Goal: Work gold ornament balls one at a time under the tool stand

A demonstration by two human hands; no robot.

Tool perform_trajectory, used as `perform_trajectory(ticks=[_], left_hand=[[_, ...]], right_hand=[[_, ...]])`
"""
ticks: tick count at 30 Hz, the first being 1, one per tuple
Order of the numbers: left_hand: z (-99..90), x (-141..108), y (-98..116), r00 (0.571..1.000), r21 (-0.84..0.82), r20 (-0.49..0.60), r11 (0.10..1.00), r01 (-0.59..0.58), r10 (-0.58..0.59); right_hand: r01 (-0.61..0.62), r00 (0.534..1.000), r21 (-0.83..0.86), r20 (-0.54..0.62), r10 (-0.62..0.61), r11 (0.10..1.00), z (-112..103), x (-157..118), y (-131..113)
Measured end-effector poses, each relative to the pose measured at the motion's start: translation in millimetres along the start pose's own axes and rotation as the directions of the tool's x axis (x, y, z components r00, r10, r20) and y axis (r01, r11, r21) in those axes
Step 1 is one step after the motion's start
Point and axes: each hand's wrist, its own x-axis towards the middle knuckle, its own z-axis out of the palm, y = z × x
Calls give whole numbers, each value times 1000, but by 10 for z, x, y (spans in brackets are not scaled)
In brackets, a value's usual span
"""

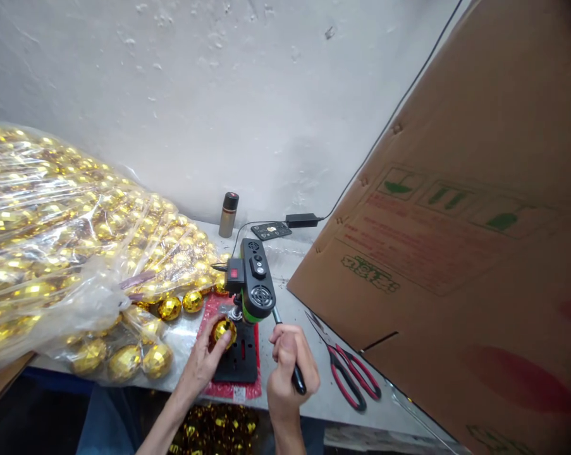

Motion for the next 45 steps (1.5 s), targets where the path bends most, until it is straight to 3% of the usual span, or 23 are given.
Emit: perform_trajectory(ticks=[7,22,27,33,45], left_hand=[[240,-120,-217,994,145,-28,985,-98,103],[216,-38,-176,977,136,59,968,-212,205],[213,-56,-218,960,147,132,953,-264,246],[263,-37,-261,958,167,100,945,-283,269],[264,-71,-270,966,172,101,952,-254,239]], right_hand=[[7,997,-3,77,-6,1000,-70,-28,20],[-43,999,-24,29,43,999,-28,-14,-24],[-74,997,-30,-4,74,997,-3,4,-52],[-68,998,-30,12,68,997,-8,26,-65],[20,998,-28,59,-18,999,-99,-392,264]])
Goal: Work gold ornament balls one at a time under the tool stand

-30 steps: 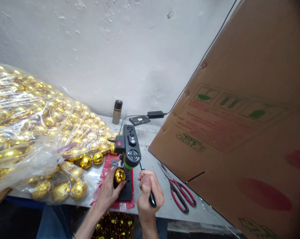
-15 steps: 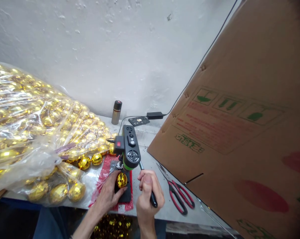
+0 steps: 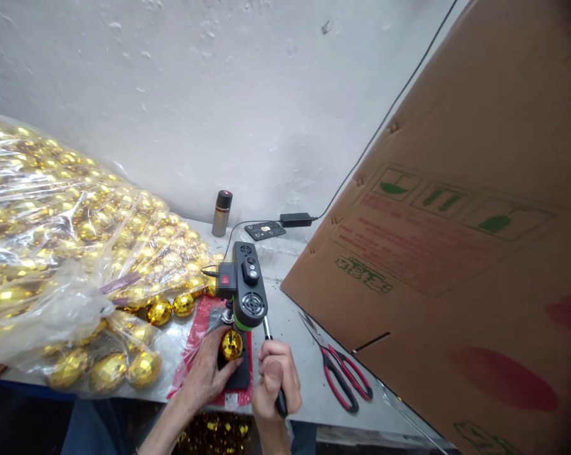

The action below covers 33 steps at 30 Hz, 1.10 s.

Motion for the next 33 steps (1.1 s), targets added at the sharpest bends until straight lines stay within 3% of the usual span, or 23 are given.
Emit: perform_trajectory(ticks=[15,33], left_hand=[[16,-28,-61,1000,17,6,999,-28,28],[60,-22,-106,1000,22,-7,999,-23,23]], right_hand=[[-62,997,23,-52,63,998,69,-155,54],[-35,993,32,-109,38,999,131,-137,67]])
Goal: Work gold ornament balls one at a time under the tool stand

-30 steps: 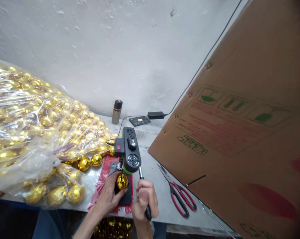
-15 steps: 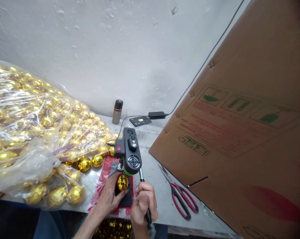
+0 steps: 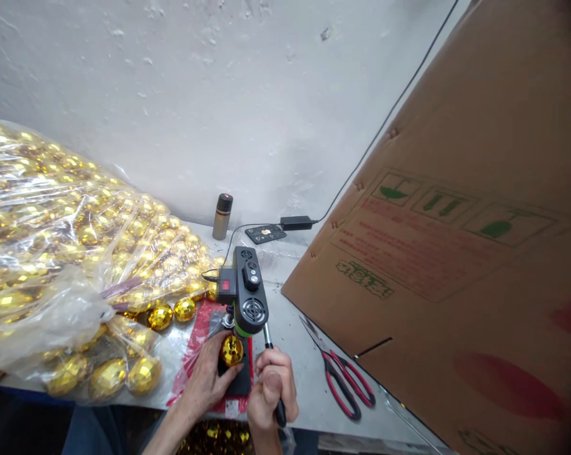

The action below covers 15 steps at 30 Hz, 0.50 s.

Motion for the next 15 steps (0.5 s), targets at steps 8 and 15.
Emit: perform_trajectory(ticks=[8,15], left_hand=[[39,-3,-19,1000,-3,-14,1000,-12,12],[96,-3,-57,999,-1,-42,1000,-25,25]], right_hand=[[9,1000,26,-28,-8,1000,6,-12,42],[5,999,69,-42,-2,998,31,-40,97]])
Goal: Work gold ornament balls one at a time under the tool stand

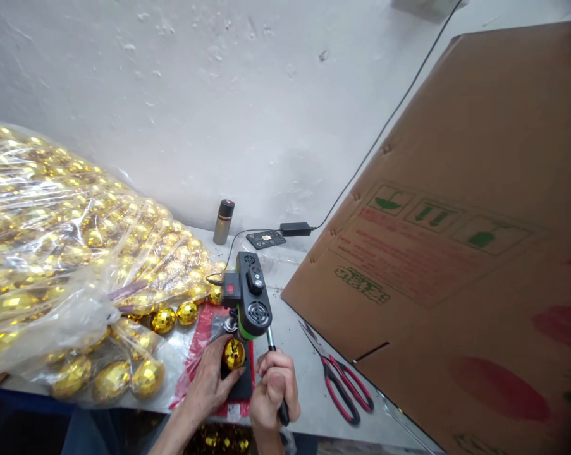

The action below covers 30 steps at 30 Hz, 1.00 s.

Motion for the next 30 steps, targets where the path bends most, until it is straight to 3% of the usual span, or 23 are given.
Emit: perform_trajectory(ticks=[10,17,20,23,26,30], left_hand=[[3,54,21,1000,-28,15,1000,8,-8],[29,72,-4,1000,-23,2,1000,-13,13],[26,109,7,1000,-21,-5,1000,-7,7],[16,80,10,1000,-9,-8,1000,-1,1],[-1,-107,-27,1000,32,-2,999,-26,26],[-117,-353,-72,995,122,-10,987,-102,104]], right_hand=[[8,999,-69,32,-6,998,-17,-91,53],[113,990,-118,100,-101,987,-73,-146,150],[133,982,-118,153,-114,984,-114,2,36],[42,991,-134,135,-24,990,-90,314,-213],[-123,985,-135,104,138,983,-3,655,-448],[-110,989,-105,87,119,988,89,782,-525]])
